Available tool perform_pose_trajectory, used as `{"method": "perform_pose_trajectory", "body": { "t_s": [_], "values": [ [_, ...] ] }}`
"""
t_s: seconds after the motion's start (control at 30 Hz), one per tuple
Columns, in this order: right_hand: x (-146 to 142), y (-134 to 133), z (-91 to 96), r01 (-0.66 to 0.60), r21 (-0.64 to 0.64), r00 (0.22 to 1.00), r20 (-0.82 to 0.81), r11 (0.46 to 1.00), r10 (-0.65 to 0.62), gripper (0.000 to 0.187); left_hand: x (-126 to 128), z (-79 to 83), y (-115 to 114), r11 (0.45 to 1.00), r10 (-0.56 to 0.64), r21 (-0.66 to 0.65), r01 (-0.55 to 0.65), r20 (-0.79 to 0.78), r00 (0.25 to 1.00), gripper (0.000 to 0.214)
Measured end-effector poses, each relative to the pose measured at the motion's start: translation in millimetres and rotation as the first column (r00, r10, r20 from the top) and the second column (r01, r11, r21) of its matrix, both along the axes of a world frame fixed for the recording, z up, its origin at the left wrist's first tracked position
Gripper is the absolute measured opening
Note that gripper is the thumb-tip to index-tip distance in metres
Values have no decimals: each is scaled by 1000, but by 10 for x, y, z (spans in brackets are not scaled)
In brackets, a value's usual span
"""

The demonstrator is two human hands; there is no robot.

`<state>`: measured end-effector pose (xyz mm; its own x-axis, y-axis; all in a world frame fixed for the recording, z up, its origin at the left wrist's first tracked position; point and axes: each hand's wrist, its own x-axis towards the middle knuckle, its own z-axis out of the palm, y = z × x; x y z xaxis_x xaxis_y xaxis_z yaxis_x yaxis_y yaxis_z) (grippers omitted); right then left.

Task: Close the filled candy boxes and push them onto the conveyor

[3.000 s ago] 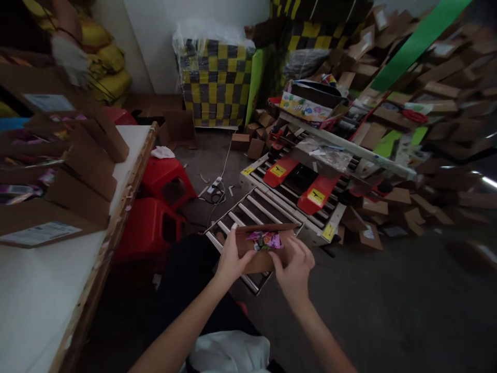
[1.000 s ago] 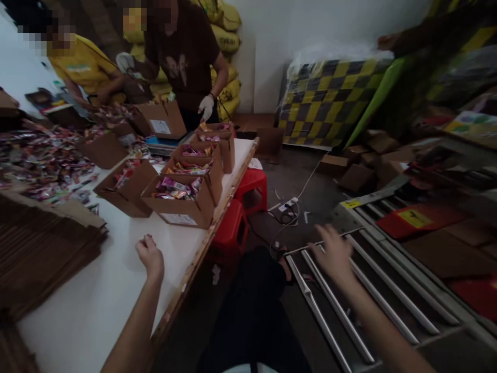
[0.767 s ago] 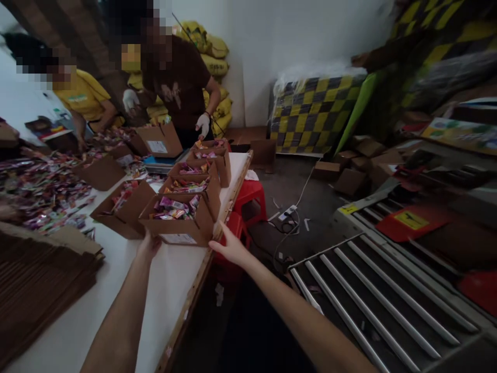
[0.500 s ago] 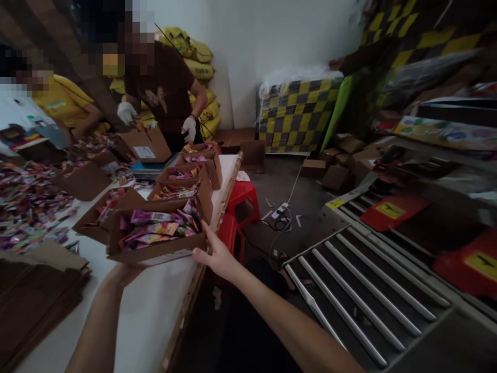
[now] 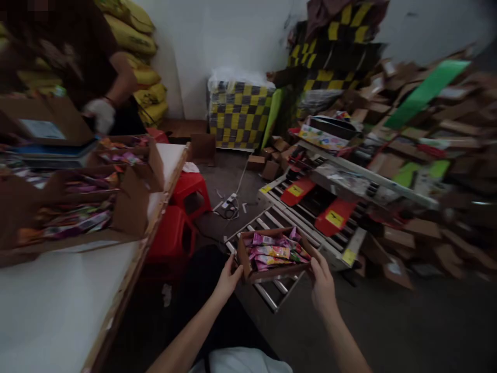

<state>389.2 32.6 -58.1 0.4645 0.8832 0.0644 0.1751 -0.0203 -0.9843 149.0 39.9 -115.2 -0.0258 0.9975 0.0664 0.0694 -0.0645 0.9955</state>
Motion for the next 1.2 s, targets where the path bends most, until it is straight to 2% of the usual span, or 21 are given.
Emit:
{"method": "perform_pose_trajectory", "body": {
  "t_s": [0.07, 0.13, 0.23, 0.3, 0.37, 0.47, 0.5, 0.57, 0.6, 0.67, 0.73, 0.77, 0.8, 0.83, 0.93, 1.0, 1.1, 1.2],
  "values": [
    [173, -149, -3, 52, 10, 990, 134, 999, -53, 51, 169, 108, -65, 991, -16, 128, 24, -65, 998, 46],
    [254, -229, 22, 25, 13, 978, 205, 1000, -27, 52, 192, 266, -112, 956, -108, 254, 145, -152, 982, 45],
    [332, -216, 103, -208, -5, 935, 293, 978, 200, 50, 126, 465, -96, 839, -308, 330, 432, -367, 878, 50],
    [381, -136, 162, -350, -47, 859, 381, 936, 341, 44, 117, 517, -42, 807, -336, 291, 514, -489, 805, 42],
    [405, -25, 193, -370, -79, 815, 450, 926, 365, 38, 160, 505, 9, 847, -276, 257, 466, -537, 797, 26],
    [375, 154, 161, -251, -98, 827, 496, 963, 266, 43, 255, 449, 57, 923, -81, 286, 256, -505, 859, 19],
    [353, 206, 135, -207, -113, 826, 513, 972, 235, 47, 274, 439, 80, 939, 7, 305, 162, -486, 874, 23],
    [301, 278, 81, -150, -156, 800, 561, 976, 212, 52, 279, 448, 167, 947, 150, 321, 8, -462, 874, 57],
    [270, 292, 61, -125, -174, 780, 591, 977, 205, 53, 269, 464, 234, 951, 152, 310, -2, -460, 875, 77],
    [188, 268, 48, -35, -154, 739, 661, 987, 129, 52, 243, 503, 392, 964, -12, 233, 127, -439, 898, 96],
    [71, 188, 63, 85, -34, 693, 720, 996, -34, 47, 234, 531, 532, 943, -229, 146, 299, -367, 902, 91],
    [2, 141, 76, 119, 36, 668, 737, 992, -107, 44, 239, 536, 578, 934, -282, 121, 336, -330, 901, 86],
    [-69, 98, 89, 109, 83, 647, 750, 991, -134, 41, 250, 534, 604, 936, -289, 110, 335, -306, 907, 84],
    [-137, 68, 101, 57, 95, 633, 767, 994, -110, 38, 264, 527, 607, 944, -265, 112, 310, -298, 917, 82],
    [-288, 113, 123, -171, -44, 582, 802, 984, 137, 30, 309, 488, 517, 959, -178, 154, 239, -332, 926, 75],
    [-313, 247, 127, -247, -122, 554, 796, 961, 244, 28, 331, 456, 422, 954, -118, 216, 206, -361, 925, 68],
    [-240, 455, 132, -287, -135, 543, 793, 949, 277, 32, 347, 402, 325, 907, -21, 379, 183, -394, 919, 45],
    [-142, 473, 160, -321, -90, 540, 801, 943, 260, 35, 341, 369, 325, 849, 43, 489, 198, -439, 898, 16]
  ]
}}
